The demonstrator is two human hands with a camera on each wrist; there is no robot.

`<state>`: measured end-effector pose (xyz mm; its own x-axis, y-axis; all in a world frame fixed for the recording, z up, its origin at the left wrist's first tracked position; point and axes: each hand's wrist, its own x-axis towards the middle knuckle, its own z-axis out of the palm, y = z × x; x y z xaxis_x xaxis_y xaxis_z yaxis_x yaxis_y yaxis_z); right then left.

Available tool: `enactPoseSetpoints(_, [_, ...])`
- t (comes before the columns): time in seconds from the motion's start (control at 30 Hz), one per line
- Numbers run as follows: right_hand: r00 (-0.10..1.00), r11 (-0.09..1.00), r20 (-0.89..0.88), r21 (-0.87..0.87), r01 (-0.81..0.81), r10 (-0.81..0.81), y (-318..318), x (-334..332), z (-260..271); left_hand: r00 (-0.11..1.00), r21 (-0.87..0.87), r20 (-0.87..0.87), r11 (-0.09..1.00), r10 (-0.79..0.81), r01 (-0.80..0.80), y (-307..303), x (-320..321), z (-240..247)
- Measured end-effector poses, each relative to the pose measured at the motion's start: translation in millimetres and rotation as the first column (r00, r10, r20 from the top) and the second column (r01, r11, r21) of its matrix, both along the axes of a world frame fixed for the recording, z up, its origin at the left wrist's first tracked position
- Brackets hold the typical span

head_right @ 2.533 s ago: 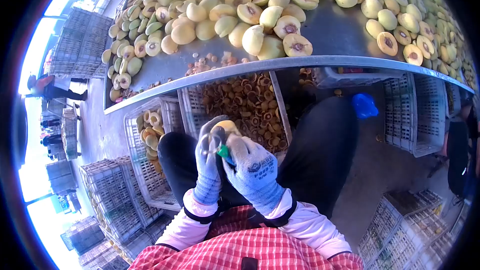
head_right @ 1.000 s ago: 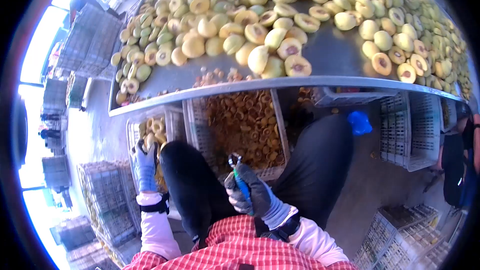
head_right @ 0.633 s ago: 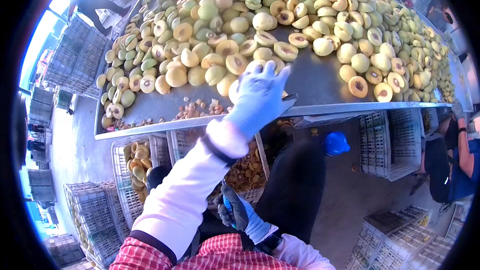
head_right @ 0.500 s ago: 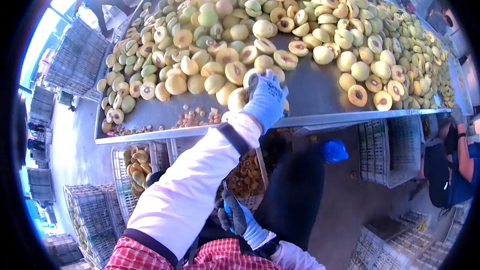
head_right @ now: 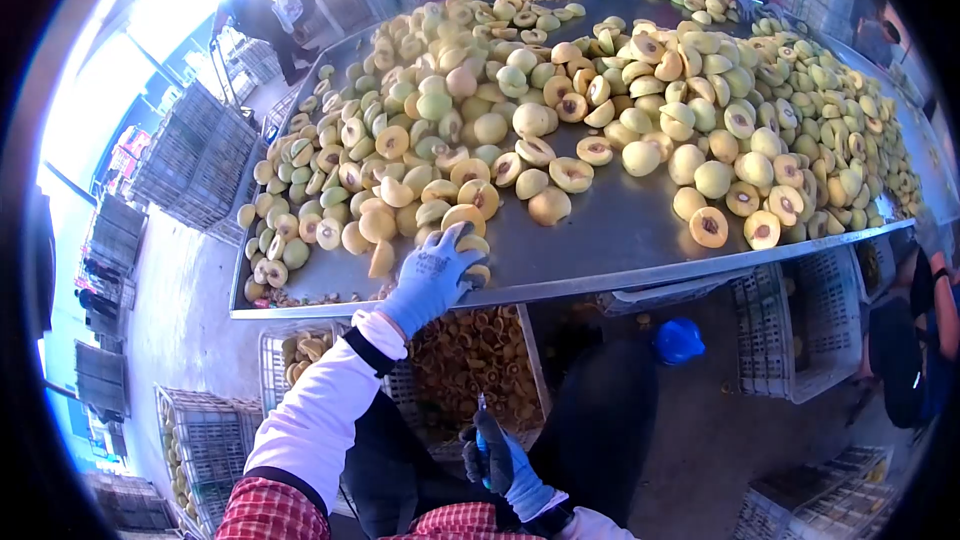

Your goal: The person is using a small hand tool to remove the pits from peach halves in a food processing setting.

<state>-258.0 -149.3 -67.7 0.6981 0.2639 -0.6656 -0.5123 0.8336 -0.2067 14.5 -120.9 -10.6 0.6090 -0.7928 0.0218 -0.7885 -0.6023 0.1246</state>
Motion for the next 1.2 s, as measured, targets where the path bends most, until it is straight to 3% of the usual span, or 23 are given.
enactPoseSetpoints(0.03, [1.0, 1.0, -0.001, -0.004, -0.001, 0.001, -1, -2, 0, 0.988, -0.064, 0.153, 0.997, -0.022, 0.032, 3, -4, -2])
enactPoseSetpoints(0.13, [0.998, 0.998, 0.052, -0.051, 0.025, -0.023, -5, -4, 4, 0.966, -0.258, 0.26, 0.963, -0.011, 0.08, 13, -21, 16])
enactPoseSetpoints(0.23, [0.963, 0.988, 0.228, -0.028, 0.15, -0.14, -9, -5, 2, 0.991, -0.529, -0.064, 0.838, 0.119, -0.135, 30, -57, 28])
enactPoseSetpoints(0.27, [0.948, 0.974, 0.294, -0.147, 0.172, -0.122, -12, -6, 18, 0.968, -0.565, -0.215, 0.792, 0.131, -0.232, 36, -72, 31])
enactPoseSetpoints(0.3, [0.932, 0.945, 0.35, -0.263, 0.193, -0.093, -19, -2, 45, 0.966, -0.701, -0.254, 0.681, 0.041, -0.213, 41, -84, 18])
enactPoseSetpoints(0.4, [0.904, 0.827, 0.427, -0.515, 0.226, 0.019, -29, 3, 52, 0.701, -0.55, -0.713, 0.616, 0.006, -0.564, 48, -139, 33])
enactPoseSetpoints(0.43, [0.895, 0.781, 0.443, -0.578, 0.236, 0.058, -30, 2, 49, 0.622, -0.537, -0.781, 0.57, -0.058, -0.622, 52, -151, 29])
enactPoseSetpoints(0.47, [0.894, 0.729, 0.427, -0.654, 0.201, 0.136, -32, 4, 48, 0.623, -0.528, -0.78, 0.591, -0.054, -0.61, 55, -159, 27])
enactPoseSetpoints(0.53, [0.879, 0.603, 0.379, -0.786, 0.139, 0.29, -31, 4, 49, 0.513, -0.48, -0.853, 0.535, -0.099, -0.695, 59, -169, 26])
enactPoseSetpoints(0.63, [0.839, 0.453, 0.442, -0.848, 0.275, 0.317, -21, 2, 49, 0.403, -0.445, -0.895, 0.428, -0.189, -0.787, 64, -181, 20])
enactPoseSetpoints(0.77, [0.832, 0.25, 0.366, -0.926, 0.281, 0.418, -20, 3, 51, 0.459, -0.46, -0.88, 0.464, -0.122, -0.757, 67, -186, 14])
enactPoseSetpoints(0.87, [0.836, 0.231, 0.297, -0.95, 0.21, 0.461, -20, 1, 55, 0.509, -0.483, -0.858, 0.443, -0.069, -0.755, 70, -188, 5])
enactPoseSetpoints(0.97, [0.841, 0.304, 0.312, -0.934, 0.187, 0.441, -13, -7, 42, 0.497, -0.461, -0.866, 0.48, -0.057, -0.747, 70, -187, 12])
enactPoseSetpoints(1.07, [0.823, 0.386, 0.308, -0.915, 0.119, 0.477, -13, -11, 32, 0.187, -0.178, -0.981, 0.621, -0.051, -0.764, 79, -173, 18])
enactPoseSetpoints(1.2, [0.863, 0.638, 0.321, -0.77, -0.001, 0.389, -8, -15, 25, 0.216, -0.186, -0.974, 0.768, -0.064, -0.613, 89, -159, -2])
